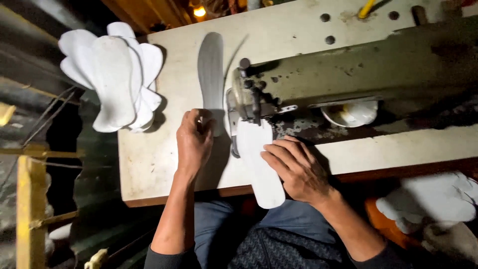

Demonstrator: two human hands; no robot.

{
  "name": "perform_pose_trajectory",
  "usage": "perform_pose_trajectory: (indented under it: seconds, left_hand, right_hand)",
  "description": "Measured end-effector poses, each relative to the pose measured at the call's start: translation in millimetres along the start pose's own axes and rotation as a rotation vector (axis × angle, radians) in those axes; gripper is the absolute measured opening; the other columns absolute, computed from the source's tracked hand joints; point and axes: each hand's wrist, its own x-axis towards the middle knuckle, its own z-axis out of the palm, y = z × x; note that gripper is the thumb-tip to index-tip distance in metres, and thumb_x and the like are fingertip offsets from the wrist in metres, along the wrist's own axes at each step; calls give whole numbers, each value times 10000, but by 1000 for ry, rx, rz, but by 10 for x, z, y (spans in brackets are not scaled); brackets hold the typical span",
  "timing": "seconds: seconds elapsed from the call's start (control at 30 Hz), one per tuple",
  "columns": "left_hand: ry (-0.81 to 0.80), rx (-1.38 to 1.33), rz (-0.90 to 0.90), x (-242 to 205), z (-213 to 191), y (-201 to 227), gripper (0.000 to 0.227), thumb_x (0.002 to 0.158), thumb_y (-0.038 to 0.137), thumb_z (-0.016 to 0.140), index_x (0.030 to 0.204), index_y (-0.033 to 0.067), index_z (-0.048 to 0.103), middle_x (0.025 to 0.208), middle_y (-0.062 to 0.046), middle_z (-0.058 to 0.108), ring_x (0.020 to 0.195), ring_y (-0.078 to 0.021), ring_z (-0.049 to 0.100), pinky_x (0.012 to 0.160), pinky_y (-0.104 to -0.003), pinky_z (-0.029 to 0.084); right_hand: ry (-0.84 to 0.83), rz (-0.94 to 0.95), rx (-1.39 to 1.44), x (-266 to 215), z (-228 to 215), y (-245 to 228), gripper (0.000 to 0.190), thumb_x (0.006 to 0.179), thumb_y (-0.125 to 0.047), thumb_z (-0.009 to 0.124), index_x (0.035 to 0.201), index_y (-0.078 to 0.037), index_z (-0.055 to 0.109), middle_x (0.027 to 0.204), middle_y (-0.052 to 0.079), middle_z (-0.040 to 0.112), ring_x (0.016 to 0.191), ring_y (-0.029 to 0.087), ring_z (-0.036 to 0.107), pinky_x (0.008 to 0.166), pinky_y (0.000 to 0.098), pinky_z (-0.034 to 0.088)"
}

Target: Using an industrial sewing machine to stitch or process white shoe insole components.

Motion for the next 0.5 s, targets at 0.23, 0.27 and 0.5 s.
perform_pose_trajectory:
  seconds: [0.23,0.27,0.5]
  left_hand:
    - [330,6,195,67,-676,-302,181,899,-103,684,1044,-2,647,943,-233,636,758,-395,635,628,-444,542]
    - [337,11,188,119,-821,-391,181,899,-103,684,1044,-2,647,943,-233,636,758,-395,635,628,-444,542]
    - [567,557,324,-159,-1050,-458,412,1004,180,793,1362,41,642,1495,-273,424,1233,-484,588,981,-566,535]
  right_hand:
    - [15,6,76,6,1,-54,334,1079,-41,385,1152,-59,711,1178,118,698,1132,321,660,1048,477,525]
    - [13,-1,84,35,-20,-79,334,1079,-41,385,1152,-59,711,1178,118,698,1132,321,660,1048,477,525]
    - [52,26,127,51,5,-109,173,1020,-100,567,996,-44,729,1143,117,737,1106,325,696,988,476,569]
